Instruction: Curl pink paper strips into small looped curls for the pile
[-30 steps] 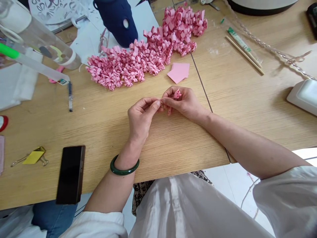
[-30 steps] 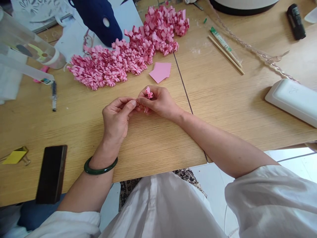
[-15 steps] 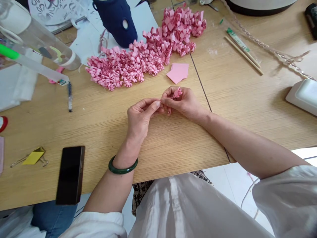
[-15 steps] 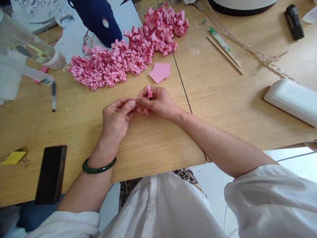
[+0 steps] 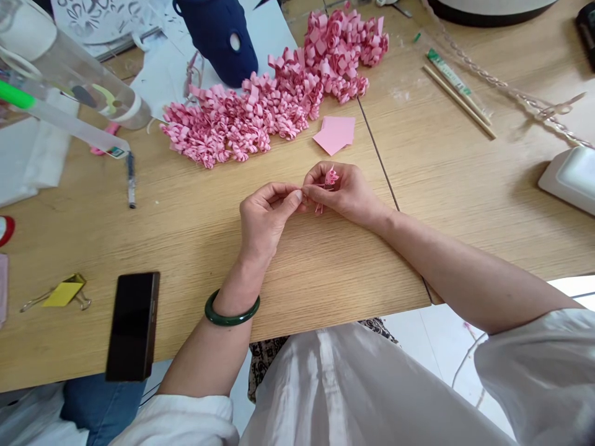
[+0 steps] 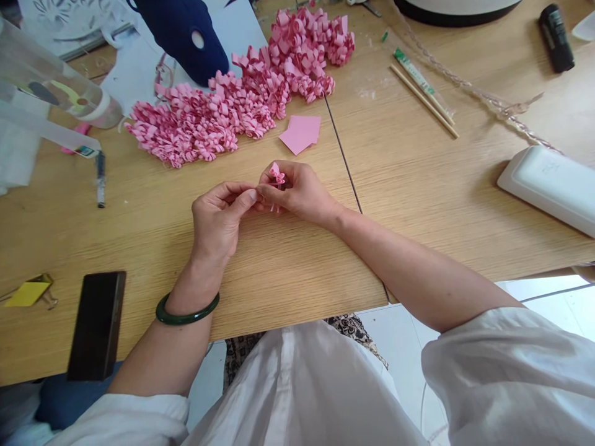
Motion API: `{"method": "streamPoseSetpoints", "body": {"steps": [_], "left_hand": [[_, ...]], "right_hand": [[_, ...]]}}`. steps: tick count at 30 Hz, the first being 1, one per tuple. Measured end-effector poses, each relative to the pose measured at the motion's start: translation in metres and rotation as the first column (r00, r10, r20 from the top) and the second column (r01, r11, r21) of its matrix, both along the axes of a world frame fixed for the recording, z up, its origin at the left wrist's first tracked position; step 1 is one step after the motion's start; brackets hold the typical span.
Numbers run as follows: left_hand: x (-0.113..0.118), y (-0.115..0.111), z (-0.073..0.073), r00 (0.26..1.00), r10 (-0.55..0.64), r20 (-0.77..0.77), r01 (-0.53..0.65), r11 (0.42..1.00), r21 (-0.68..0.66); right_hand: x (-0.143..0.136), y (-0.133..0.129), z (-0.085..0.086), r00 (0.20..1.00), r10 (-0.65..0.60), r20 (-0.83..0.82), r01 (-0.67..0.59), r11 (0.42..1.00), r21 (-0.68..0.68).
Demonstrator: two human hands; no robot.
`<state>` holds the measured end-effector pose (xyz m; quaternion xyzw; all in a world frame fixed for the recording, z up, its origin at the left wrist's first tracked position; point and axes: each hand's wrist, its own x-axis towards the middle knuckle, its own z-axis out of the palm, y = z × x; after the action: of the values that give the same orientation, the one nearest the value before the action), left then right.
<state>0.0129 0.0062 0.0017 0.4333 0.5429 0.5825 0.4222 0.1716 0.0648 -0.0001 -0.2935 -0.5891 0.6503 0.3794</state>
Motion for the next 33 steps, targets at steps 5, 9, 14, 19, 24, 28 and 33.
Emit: {"method": "streamPoseSetpoints", "body": {"steps": [5,9,14,19,24,28,33], "left_hand": [[0.0014,0.0001,-0.0004,0.998,0.043,-0.055,-0.042,0.999,0.021],[0.0030,-0.0013,0.0020,0.999,0.040,-0.003,-0.040,0.999,0.000],[0.0028,-0.0039,0.0058,1.000,0.020,0.001,-0.020,0.998,-0.055],[-0.0014,-0.0038,-0.0001,0.991,0.033,-0.129,-0.029,0.999,0.035],[-0.0030,-0.0036,-0.0024,0.982,0.036,-0.186,-0.021,0.996,0.086],[-0.0024,-0.0036,-0.0007,0.975,0.044,-0.216,-0.012,0.989,0.149],[-0.0036,-0.0044,-0.0013,0.975,0.030,-0.222,-0.002,0.992,0.126]], "right_hand": [[0.0002,-0.0011,0.0013,1.000,0.014,0.012,-0.014,1.000,0.003],[-0.0005,-0.0024,0.0028,1.000,0.004,0.013,-0.004,1.000,-0.009],[-0.0006,-0.0028,0.0041,0.999,-0.045,0.029,0.046,0.998,-0.045],[0.0007,-0.0007,0.0042,1.000,-0.012,0.029,0.013,0.999,-0.042],[0.0009,-0.0002,0.0048,0.999,-0.011,0.039,0.013,0.999,-0.051],[0.0004,-0.0010,0.0046,1.000,-0.017,0.022,0.019,0.997,-0.072],[-0.0005,-0.0015,0.0029,1.000,-0.021,0.008,0.022,0.997,-0.079]]}}
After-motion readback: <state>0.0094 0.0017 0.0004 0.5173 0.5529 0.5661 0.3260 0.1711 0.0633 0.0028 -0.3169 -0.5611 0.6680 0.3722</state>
